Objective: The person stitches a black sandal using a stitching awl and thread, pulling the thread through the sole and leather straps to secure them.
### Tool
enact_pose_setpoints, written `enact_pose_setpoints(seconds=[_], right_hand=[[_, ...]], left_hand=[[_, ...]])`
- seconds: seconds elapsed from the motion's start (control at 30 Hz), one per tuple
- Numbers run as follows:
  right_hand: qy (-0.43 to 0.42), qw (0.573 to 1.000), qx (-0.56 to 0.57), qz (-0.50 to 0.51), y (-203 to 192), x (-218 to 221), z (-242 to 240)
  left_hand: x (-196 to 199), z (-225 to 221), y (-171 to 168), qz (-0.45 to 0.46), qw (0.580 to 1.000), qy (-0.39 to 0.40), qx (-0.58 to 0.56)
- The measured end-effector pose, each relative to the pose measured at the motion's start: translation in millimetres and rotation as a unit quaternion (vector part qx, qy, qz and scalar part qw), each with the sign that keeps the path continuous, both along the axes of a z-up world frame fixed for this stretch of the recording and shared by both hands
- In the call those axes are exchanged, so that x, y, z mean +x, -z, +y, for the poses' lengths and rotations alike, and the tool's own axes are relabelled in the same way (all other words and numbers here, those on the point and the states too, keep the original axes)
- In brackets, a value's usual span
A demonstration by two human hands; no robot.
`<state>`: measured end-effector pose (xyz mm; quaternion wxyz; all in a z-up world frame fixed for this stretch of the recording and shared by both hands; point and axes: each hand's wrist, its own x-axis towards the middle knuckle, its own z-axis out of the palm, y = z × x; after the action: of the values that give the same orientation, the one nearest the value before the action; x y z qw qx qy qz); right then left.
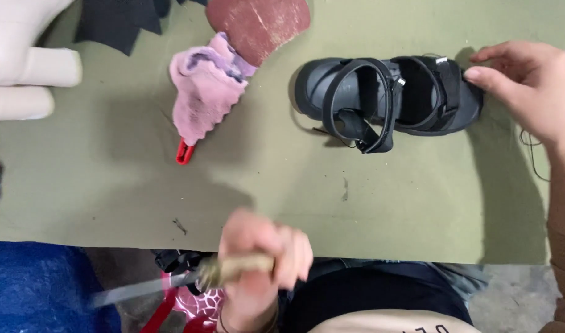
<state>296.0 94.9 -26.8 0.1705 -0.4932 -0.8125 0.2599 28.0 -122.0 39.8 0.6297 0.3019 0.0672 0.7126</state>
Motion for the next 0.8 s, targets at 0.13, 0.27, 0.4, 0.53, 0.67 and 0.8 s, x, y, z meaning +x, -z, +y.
enact_pose_setpoints(seconds=[0.13, 0.27, 0.4, 0.53, 0.67, 0.8], right_hand=[[-0.033, 0.996, -0.033, 0.081, 8, 23, -3], [-0.057, 0.987, 0.063, 0.134, -16, -2, -22], [-0.039, 0.982, 0.024, 0.182, -39, -45, -32], [-0.006, 0.982, -0.025, 0.188, -41, -60, -37], [0.117, 0.969, -0.013, 0.219, -35, -61, -44], [0.167, 0.950, -0.039, 0.260, -25, -57, -45]], left_hand=[[7, 16, 11, 0.197, 0.959, -0.112, -0.172], [14, 34, 16, 0.443, 0.830, -0.160, -0.298], [30, 69, 8, 0.595, 0.726, -0.260, -0.228], [46, 99, -1, 0.641, 0.674, -0.271, -0.246], [54, 121, -8, 0.803, 0.481, -0.063, -0.345], [55, 118, 8, 0.788, 0.520, -0.151, -0.294]])
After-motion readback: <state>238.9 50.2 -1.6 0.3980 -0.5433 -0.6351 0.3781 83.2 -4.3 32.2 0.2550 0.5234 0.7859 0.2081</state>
